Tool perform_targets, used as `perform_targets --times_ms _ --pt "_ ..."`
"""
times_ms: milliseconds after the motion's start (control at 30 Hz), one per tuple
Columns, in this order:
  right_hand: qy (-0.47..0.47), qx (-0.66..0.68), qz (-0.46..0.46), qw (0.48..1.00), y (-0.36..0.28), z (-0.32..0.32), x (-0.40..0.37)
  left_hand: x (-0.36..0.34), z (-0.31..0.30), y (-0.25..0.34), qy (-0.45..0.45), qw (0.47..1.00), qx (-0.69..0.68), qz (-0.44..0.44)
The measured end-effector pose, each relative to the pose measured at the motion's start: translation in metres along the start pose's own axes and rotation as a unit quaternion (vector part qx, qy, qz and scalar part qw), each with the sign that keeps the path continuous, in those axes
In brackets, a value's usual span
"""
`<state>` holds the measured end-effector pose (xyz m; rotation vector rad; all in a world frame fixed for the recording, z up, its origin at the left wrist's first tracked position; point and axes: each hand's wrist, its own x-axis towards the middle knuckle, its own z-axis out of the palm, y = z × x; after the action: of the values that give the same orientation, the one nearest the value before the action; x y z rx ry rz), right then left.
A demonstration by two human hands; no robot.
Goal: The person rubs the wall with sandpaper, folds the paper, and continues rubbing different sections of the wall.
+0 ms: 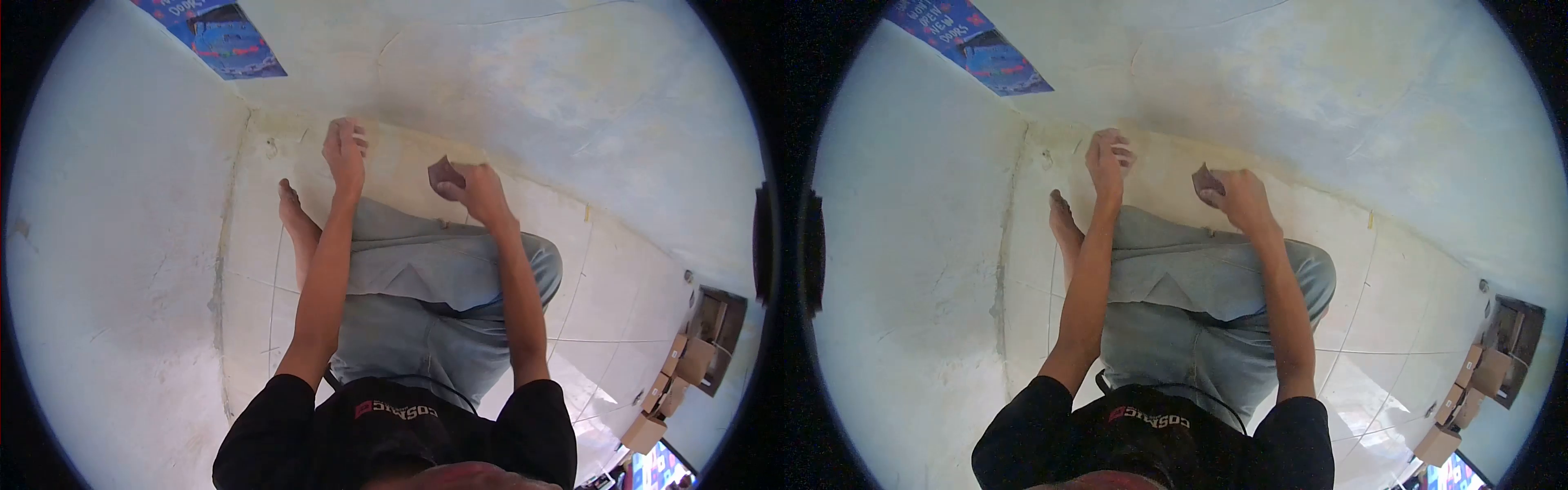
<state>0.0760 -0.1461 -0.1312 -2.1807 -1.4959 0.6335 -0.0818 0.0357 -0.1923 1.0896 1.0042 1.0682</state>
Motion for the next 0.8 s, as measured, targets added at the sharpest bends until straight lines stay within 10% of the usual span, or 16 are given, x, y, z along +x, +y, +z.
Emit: perform_targets --times_ms 300,467,800 --pt "0.34 0.201 0.084 0.915 0.033 0.038 -0.042 -0.044 0.014 -0.012 -0.315 0.881 0.311 0.166" --pt "0.32 0.355 0.088 0.874 0.017 0.029 -0.042 -0.105 0.033 0.001 -0.443 0.815 0.306 0.215" --pt "0.241 0.37 0.026 0.897 0.024 0.05 -0.041 -0.106 0.03 -0.005 -0.405 0.75 0.396 0.34"
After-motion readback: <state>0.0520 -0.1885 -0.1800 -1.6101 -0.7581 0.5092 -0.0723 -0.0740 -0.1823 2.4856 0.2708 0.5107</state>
